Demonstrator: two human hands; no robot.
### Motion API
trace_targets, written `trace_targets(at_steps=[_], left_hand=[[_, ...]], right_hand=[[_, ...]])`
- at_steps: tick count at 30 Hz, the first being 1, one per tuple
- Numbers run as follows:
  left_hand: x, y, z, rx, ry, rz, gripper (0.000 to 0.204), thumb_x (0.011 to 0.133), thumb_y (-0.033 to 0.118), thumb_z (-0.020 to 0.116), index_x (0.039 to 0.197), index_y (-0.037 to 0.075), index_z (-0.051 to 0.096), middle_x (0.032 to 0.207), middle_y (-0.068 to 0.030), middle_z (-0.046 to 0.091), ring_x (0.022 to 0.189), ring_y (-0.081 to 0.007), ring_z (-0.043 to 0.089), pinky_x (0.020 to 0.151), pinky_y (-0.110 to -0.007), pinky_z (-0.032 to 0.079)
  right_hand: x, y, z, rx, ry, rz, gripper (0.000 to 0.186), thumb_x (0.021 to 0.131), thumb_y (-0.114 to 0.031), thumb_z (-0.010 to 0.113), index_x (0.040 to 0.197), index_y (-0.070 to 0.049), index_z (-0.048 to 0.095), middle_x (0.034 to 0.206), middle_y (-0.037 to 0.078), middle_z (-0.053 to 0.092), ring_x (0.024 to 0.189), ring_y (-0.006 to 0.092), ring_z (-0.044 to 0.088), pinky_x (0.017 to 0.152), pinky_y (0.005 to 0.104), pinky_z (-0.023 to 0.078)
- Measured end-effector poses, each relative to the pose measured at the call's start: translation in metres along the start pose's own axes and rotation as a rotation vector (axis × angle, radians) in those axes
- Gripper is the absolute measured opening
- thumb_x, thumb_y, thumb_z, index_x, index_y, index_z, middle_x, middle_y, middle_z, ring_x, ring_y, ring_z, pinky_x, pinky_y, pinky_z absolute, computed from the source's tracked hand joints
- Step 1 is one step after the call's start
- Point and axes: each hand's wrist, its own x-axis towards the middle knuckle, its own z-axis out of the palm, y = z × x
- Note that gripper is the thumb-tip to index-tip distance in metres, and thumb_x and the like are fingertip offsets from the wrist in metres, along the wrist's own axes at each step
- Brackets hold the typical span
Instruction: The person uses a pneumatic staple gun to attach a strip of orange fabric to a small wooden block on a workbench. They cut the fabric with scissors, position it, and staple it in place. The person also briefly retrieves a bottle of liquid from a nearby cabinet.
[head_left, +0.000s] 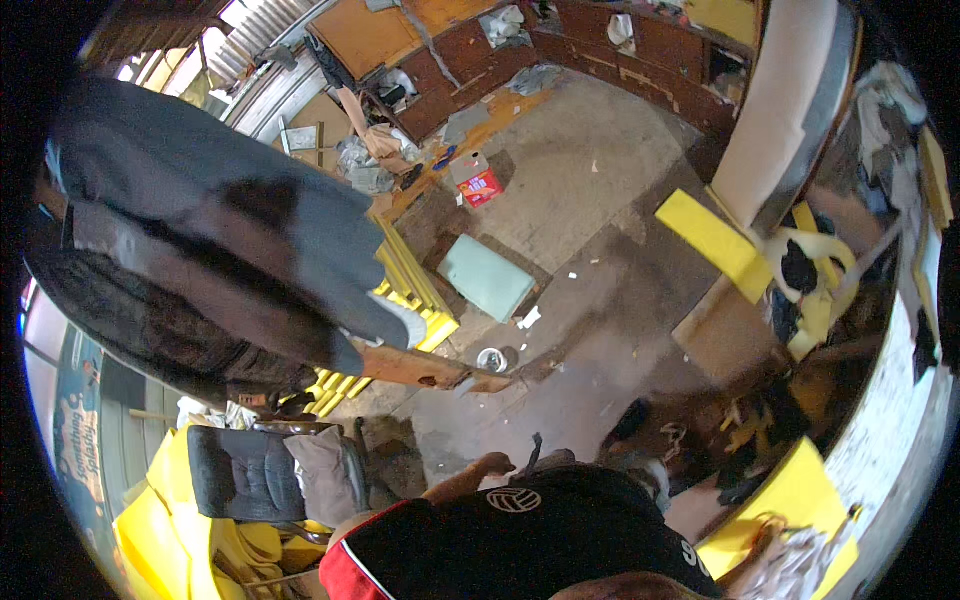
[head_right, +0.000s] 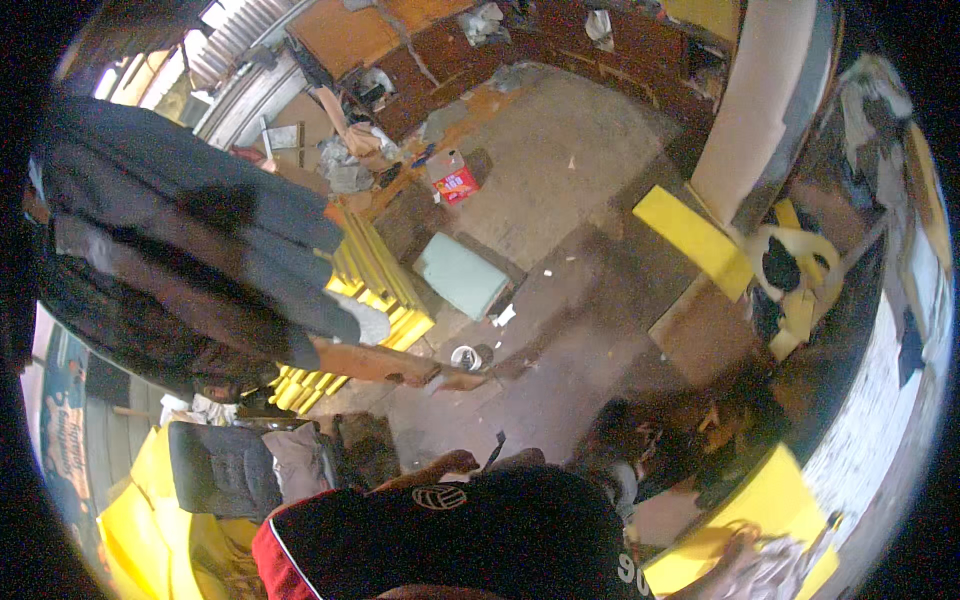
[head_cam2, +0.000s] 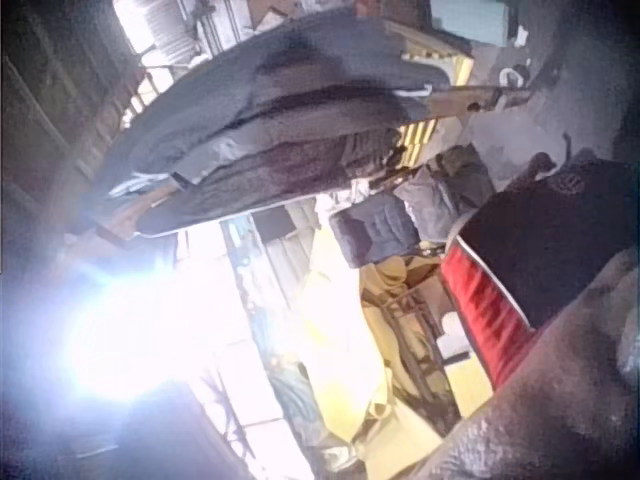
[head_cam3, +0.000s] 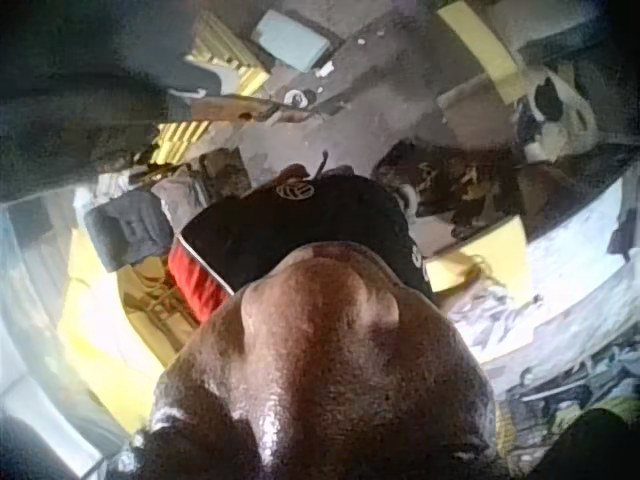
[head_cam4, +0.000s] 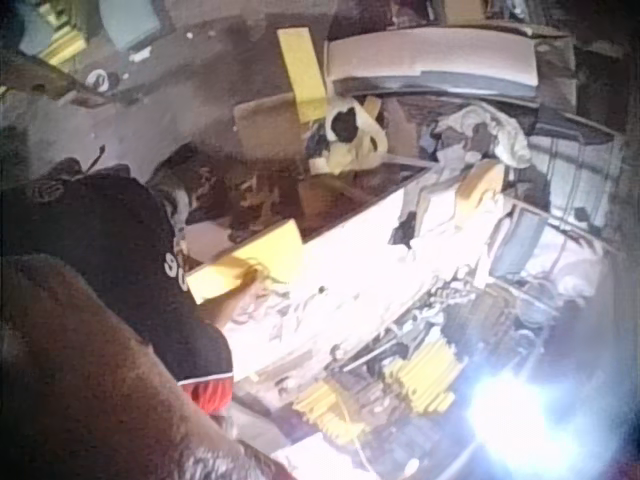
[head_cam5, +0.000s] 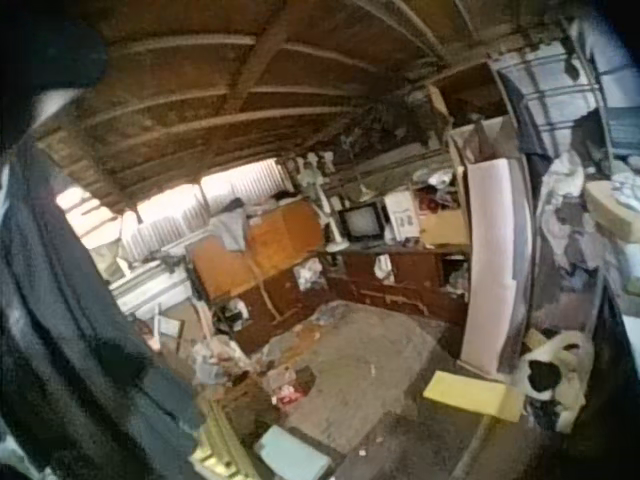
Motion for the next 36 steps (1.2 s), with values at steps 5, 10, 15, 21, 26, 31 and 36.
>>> trace_targets(at_steps=[5, 10, 15, 21, 26, 31, 36], left_hand=[[0.079, 0.062, -0.149, -0.412, 0.419, -0.077, 0.034, 0.092, 0.037, 0.056, 0.098, 0.005, 0.068, 0.100, -0.0197, 0.068, 0.091, -0.0396, 0.064, 0.082, -0.048, 0.050], [0.106, 0.081, -0.210, 0.189, 0.583, 0.265, 0.029, 0.089, 0.027, 0.056, 0.105, 0.006, 0.065, 0.107, -0.0180, 0.063, 0.097, -0.0350, 0.061, 0.080, -0.048, 0.051], [0.157, 0.108, -0.314, -0.271, 0.558, 0.072, 0.027, 0.086, 0.026, 0.057, 0.102, 0.006, 0.067, 0.101, -0.0214, 0.063, 0.093, -0.0382, 0.062, 0.082, -0.051, 0.049], [0.204, 0.026, -0.324, -0.445, 0.434, -0.091, 0.033, 0.091, 0.032, 0.053, 0.103, 0.005, 0.068, 0.100, -0.0227, 0.066, 0.093, -0.0402, 0.063, 0.084, -0.050, 0.048], [0.226, -0.023, -0.465, -0.223, 0.520, 0.050, 0.040, 0.097, 0.037, 0.049, 0.117, 0.006, 0.064, 0.112, -0.0219, 0.065, 0.104, -0.0406, 0.061, 0.091, -0.047, 0.048], [0.063, 0.068, -0.824, -0.733, 1.377, 0.251, 0.036, 0.096, 0.028, 0.059, 0.123, 0.004, 0.060, 0.107, -0.0112, 0.067, 0.103, -0.0164, 0.060, 0.091, -0.033, 0.048], [-0.135, 0.113, -0.990, -0.513, 2.057, 1.278, 0.046, 0.092, 0.034, 0.057, 0.122, -0.001, 0.055, 0.121, -0.0197, 0.059, 0.111, -0.0321, 0.058, 0.097, -0.044, 0.044]], right_hand=[[0.076, 0.018, -0.017, 1.734, -0.216, 0.691, 0.031, 0.090, -0.022, 0.056, 0.113, -0.003, 0.064, 0.104, 0.014, 0.064, 0.085, 0.0243, 0.062, 0.083, 0.0415, 0.052], [0.186, -0.084, 0.184, 1.516, -0.131, 0.800, 0.036, 0.086, -0.020, 0.068, 0.116, -0.003, 0.059, 0.102, 0.012, 0.063, 0.073, 0.0180, 0.061, 0.055, 0.0262, 0.046], [0.318, -0.250, 0.031, 1.369, -0.375, 0.518, 0.037, 0.089, -0.021, 0.063, 0.118, 0.002, 0.058, 0.098, 0.018, 0.067, 0.085, 0.0316, 0.063, 0.078, 0.0395, 0.049], [0.393, -0.392, -0.060, 1.432, -0.497, 0.018, 0.027, 0.084, -0.024, 0.063, 0.092, 0.001, 0.065, 0.086, 0.020, 0.067, 0.073, 0.0386, 0.064, 0.064, 0.0461, 0.049], [0.491, -0.484, -0.050, 1.285, -0.802, -0.175, 0.031, 0.085, -0.031, 0.062, 0.088, 0.000, 0.066, 0.082, 0.017, 0.067, 0.069, 0.0351, 0.062, 0.061, 0.0453, 0.047], [0.577, -0.538, -0.031, 1.257, -0.808, -0.151, 0.037, 0.086, -0.038, 0.062, 0.085, -0.002, 0.067, 0.079, 0.014, 0.067, 0.065, 0.0316, 0.061, 0.058, 0.0445, 0.046], [0.648, -0.594, -0.018, 1.316, -0.826, -0.043, 0.043, 0.087, -0.045, 0.061, 0.081, -0.003, 0.068, 0.075, 0.012, 0.067, 0.062, 0.0281, 0.060, 0.055, 0.0438, 0.044]])
